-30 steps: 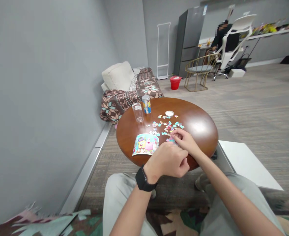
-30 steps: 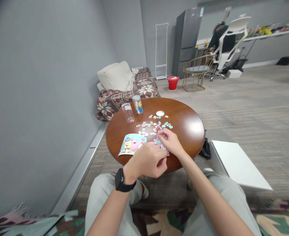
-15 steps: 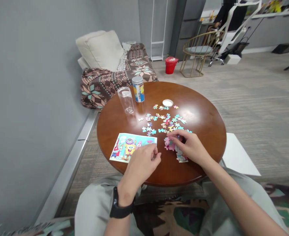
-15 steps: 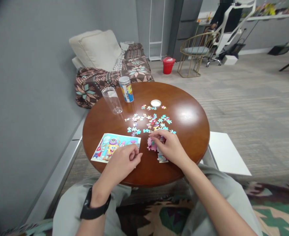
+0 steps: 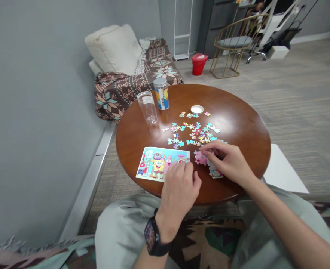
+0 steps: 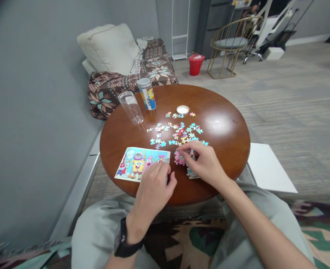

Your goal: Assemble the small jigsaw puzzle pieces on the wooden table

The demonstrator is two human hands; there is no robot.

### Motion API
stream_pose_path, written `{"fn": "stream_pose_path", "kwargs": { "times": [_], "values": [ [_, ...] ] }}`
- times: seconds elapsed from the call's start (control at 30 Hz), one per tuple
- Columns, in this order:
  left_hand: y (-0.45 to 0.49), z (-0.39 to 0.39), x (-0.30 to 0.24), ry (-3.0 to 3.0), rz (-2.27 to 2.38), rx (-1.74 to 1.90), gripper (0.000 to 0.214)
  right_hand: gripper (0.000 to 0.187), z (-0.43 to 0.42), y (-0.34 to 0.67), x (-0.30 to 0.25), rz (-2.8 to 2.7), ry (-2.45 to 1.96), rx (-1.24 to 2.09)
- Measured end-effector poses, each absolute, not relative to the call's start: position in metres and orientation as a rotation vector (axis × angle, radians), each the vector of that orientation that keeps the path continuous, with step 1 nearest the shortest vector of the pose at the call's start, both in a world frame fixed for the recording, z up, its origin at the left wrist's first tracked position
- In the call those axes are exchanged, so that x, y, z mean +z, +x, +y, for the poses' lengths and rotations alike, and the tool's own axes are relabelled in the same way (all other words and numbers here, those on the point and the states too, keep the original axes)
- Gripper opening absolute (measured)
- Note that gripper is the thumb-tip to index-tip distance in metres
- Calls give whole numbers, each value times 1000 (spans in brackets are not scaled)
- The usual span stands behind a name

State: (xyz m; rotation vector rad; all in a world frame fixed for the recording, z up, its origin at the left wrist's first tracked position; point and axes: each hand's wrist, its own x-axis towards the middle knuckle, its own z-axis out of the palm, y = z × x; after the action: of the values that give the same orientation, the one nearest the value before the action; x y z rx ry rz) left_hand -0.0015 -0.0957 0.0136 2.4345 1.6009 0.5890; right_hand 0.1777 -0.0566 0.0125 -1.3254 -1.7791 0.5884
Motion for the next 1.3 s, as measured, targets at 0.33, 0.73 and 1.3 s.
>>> {"fn": "stream_pose_path", "kwargs": {
  "times": [0.33, 0.73, 1.3],
  "values": [
    [6, -108, 6, 2555, 1524, 679, 17, 13, -72, 184, 7, -1908, -1289, 531],
    [-16, -94, 9, 2167, 1175, 686, 13, 15, -71, 183, 7, -2001, -1207, 449],
    [-10, -98, 6, 2493, 1180, 643, 28, 17, -72, 180, 11, -2019, -1226, 457]
  ]
}}
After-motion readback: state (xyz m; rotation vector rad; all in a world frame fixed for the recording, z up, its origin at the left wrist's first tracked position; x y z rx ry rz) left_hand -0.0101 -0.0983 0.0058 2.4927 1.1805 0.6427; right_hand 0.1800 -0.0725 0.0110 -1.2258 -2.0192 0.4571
